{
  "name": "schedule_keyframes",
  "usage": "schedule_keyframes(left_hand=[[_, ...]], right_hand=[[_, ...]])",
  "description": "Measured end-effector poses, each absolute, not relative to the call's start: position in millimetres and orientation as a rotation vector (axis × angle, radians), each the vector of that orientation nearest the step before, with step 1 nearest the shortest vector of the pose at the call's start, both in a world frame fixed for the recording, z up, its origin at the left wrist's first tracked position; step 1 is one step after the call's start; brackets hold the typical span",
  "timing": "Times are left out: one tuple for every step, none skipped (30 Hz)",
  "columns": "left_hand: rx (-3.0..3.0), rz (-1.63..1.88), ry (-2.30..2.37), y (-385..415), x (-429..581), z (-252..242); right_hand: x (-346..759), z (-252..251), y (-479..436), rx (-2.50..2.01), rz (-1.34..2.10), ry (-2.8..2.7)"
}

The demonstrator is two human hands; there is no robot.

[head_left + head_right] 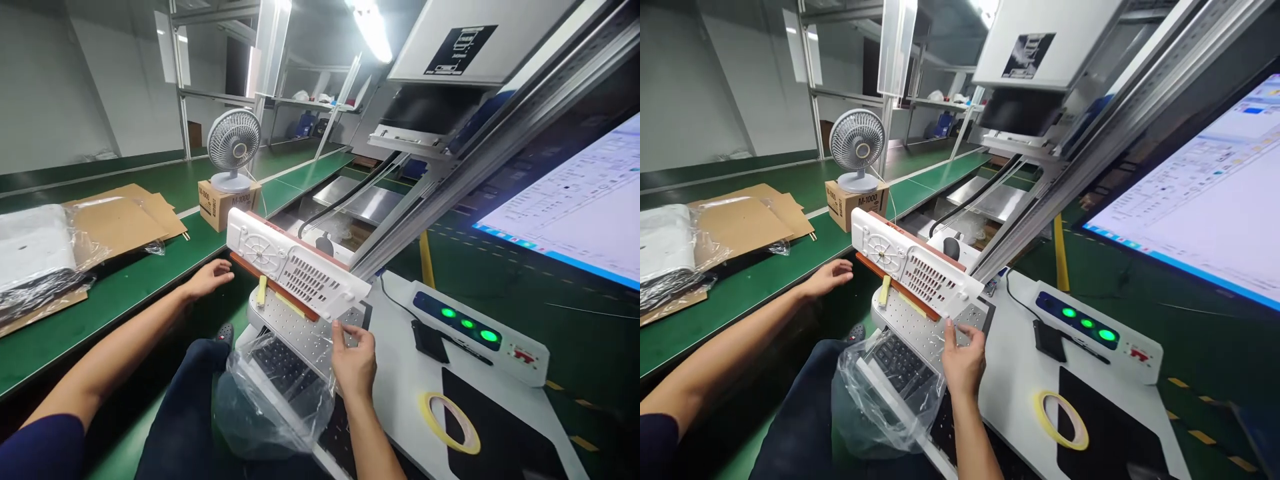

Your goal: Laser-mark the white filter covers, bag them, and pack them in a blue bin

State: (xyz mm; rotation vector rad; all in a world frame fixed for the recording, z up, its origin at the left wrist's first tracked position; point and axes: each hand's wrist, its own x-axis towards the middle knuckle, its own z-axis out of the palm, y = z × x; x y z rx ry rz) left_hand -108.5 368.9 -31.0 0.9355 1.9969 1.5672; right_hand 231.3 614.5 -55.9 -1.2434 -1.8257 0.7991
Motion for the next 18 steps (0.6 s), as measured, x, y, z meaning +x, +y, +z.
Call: schedule_keyframes(left_hand=[[0.853,1.627,2.1,384,-127,-31],[0.782,1.671,2.202,399,-144,-30],[0.733,1.705,2.292,412,-160,-29],[0.714,1.732,2.36,425,-174,-27],[0.724,1.761,2.402,436,-187,-25],[0.758,1.792,2.417,446,-199,-24],[0.806,1.82,2.403,455,-208,-23],[0.861,1.832,2.366,462,-217,-22],[0.904,1.829,2.319,468,-224,-22],[0.928,1.813,2.268,472,-229,-22],[0.933,1.792,2.22,475,-233,-23],[0.925,1.771,2.184,477,-236,-23],[0.909,1.757,2.166,478,-238,-24],[0.89,1.75,2.161,478,-238,-24],[0.872,1.75,2.162,478,-239,-24],[0.852,1.752,2.173,478,-239,-23],[0.838,1.752,2.188,478,-239,-22],[0.838,1.745,2.2,477,-239,-20]], right_hand=[[226,-58,622,-1.234,0.777,-1.789],[221,-61,629,-1.22,0.767,-1.774],[217,-63,636,-1.205,0.771,-1.779],[214,-65,642,-1.197,0.781,-1.8],[211,-67,647,-1.194,0.79,-1.829],[209,-68,652,-1.194,0.793,-1.864],[208,-68,656,-1.201,0.789,-1.901],[206,-68,659,-1.217,0.779,-1.939],[205,-68,662,-1.242,0.763,-1.976],[203,-68,664,-1.272,0.743,-2.015],[202,-68,666,-1.299,0.722,-2.05],[200,-69,668,-1.322,0.703,-2.079],[198,-69,669,-1.338,0.689,-2.1],[196,-70,670,-1.348,0.68,-2.112],[194,-72,672,-1.355,0.677,-2.117],[193,-73,673,-1.363,0.68,-2.117],[191,-75,674,-1.373,0.685,-2.114],[190,-77,676,-1.382,0.69,-2.111]])
